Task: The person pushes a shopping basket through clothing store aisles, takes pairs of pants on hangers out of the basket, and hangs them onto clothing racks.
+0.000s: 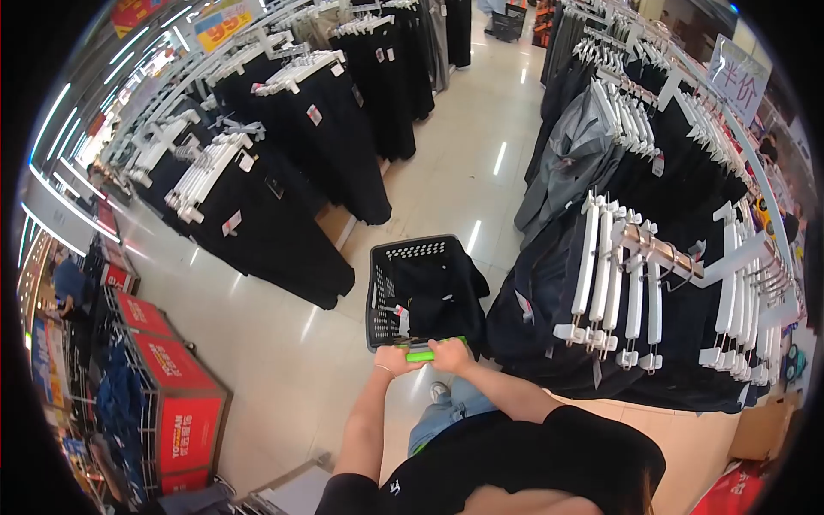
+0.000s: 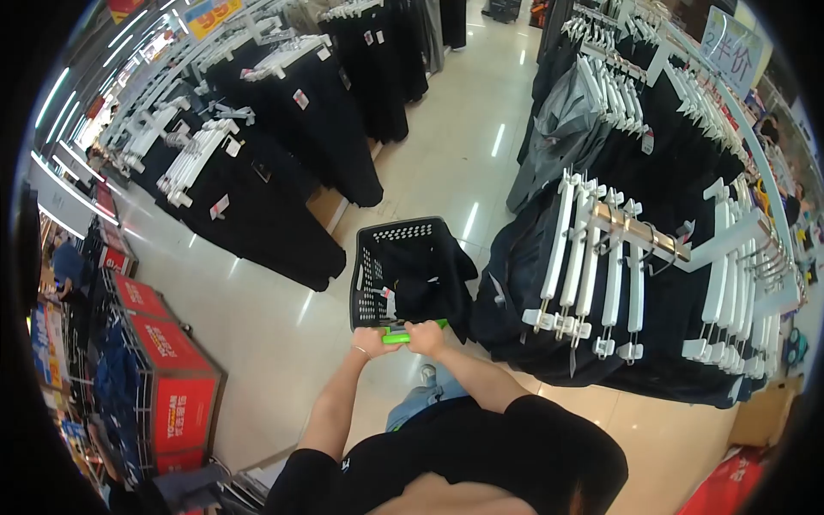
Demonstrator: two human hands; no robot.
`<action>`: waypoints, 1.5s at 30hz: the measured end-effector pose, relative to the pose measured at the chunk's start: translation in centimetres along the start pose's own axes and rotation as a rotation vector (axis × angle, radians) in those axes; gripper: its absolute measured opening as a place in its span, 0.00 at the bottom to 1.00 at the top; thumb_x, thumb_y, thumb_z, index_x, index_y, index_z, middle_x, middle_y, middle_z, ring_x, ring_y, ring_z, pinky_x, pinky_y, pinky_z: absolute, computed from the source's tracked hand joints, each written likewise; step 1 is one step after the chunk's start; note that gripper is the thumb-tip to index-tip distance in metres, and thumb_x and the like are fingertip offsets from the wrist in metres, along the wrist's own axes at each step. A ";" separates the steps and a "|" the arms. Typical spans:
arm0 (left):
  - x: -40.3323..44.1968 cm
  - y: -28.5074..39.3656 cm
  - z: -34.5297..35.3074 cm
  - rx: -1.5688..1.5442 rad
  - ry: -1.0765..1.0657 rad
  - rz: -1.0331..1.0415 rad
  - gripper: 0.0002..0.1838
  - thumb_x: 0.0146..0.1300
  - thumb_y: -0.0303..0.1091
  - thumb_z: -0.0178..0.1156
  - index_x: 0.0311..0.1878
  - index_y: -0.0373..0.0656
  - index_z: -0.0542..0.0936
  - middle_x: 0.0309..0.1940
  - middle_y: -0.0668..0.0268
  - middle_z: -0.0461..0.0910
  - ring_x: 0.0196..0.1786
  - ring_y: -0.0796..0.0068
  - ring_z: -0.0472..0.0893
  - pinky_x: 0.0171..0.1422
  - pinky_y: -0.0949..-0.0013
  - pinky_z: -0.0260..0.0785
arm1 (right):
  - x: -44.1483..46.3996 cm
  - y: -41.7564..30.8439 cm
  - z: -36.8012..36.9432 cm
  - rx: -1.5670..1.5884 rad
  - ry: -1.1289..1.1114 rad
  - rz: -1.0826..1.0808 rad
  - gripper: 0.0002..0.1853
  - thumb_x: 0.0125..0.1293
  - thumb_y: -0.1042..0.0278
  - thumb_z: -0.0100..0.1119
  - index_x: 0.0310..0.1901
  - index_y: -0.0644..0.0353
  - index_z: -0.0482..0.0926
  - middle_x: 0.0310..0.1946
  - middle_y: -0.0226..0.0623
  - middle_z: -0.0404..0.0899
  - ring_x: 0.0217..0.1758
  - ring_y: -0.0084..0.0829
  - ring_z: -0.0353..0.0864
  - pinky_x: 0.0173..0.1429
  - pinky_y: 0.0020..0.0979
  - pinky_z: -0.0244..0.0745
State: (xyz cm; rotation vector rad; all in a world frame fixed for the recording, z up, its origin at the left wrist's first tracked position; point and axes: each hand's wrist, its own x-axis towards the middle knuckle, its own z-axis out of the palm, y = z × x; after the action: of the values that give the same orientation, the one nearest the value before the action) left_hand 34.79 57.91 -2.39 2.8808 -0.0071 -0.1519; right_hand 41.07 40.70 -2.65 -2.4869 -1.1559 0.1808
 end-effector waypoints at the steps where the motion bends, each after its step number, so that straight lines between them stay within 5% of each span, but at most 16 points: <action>1: 0.7 -0.8 0.0 0.000 -0.010 0.016 0.33 0.36 0.70 0.53 0.19 0.44 0.80 0.13 0.62 0.76 0.19 0.63 0.77 0.26 0.64 0.71 | 0.9 0.1 0.5 0.023 0.029 0.018 0.11 0.39 0.60 0.58 0.24 0.55 0.72 0.14 0.42 0.74 0.19 0.42 0.76 0.27 0.38 0.71; 9: 10.5 -7.0 -2.8 -0.045 0.099 0.265 0.28 0.36 0.66 0.57 0.17 0.45 0.79 0.12 0.62 0.75 0.18 0.63 0.76 0.25 0.64 0.69 | 10.0 1.9 0.8 0.008 0.084 0.175 0.13 0.38 0.59 0.60 0.25 0.56 0.72 0.14 0.43 0.74 0.19 0.42 0.76 0.27 0.39 0.72; 11: 13.5 -7.8 -3.4 0.044 -0.161 0.151 0.33 0.36 0.70 0.53 0.22 0.43 0.80 0.18 0.61 0.77 0.26 0.64 0.79 0.33 0.64 0.71 | 12.3 3.1 0.5 0.031 0.113 0.177 0.13 0.38 0.59 0.59 0.25 0.57 0.72 0.14 0.43 0.74 0.19 0.42 0.77 0.27 0.39 0.72; 15: 18.8 -9.3 -3.9 -0.008 -0.104 0.215 0.33 0.36 0.70 0.53 0.21 0.43 0.80 0.17 0.60 0.77 0.25 0.63 0.79 0.33 0.63 0.71 | 16.3 5.6 -0.3 0.003 0.138 0.221 0.13 0.39 0.59 0.59 0.25 0.56 0.72 0.14 0.43 0.74 0.19 0.42 0.77 0.26 0.39 0.72; 17: 21.8 -10.1 -4.2 0.044 -0.248 0.201 0.34 0.35 0.70 0.52 0.21 0.43 0.80 0.18 0.59 0.77 0.25 0.62 0.79 0.33 0.63 0.71 | 18.4 7.0 -0.7 0.018 0.103 0.258 0.12 0.39 0.60 0.58 0.25 0.56 0.72 0.14 0.43 0.74 0.19 0.42 0.77 0.26 0.39 0.71; 26: 33.8 -11.8 -6.0 0.074 -0.162 0.338 0.30 0.36 0.68 0.53 0.18 0.46 0.79 0.14 0.62 0.76 0.20 0.63 0.77 0.25 0.65 0.69 | 26.9 13.7 -3.4 0.050 0.097 0.344 0.12 0.40 0.59 0.58 0.24 0.56 0.71 0.15 0.43 0.74 0.20 0.43 0.77 0.26 0.41 0.71; 45: 66.8 -12.2 -12.0 0.121 -0.393 0.425 0.36 0.38 0.73 0.48 0.24 0.45 0.81 0.22 0.59 0.79 0.28 0.64 0.80 0.35 0.64 0.72 | 48.1 34.4 -10.7 -0.013 0.207 0.458 0.13 0.36 0.62 0.60 0.24 0.55 0.69 0.15 0.40 0.74 0.20 0.43 0.75 0.27 0.42 0.70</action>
State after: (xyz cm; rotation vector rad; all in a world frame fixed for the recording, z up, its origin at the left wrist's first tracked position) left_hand 102.35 71.51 -0.81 2.8349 -0.7132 -0.6449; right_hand 99.67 53.89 -4.43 -2.6703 -0.4972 0.0364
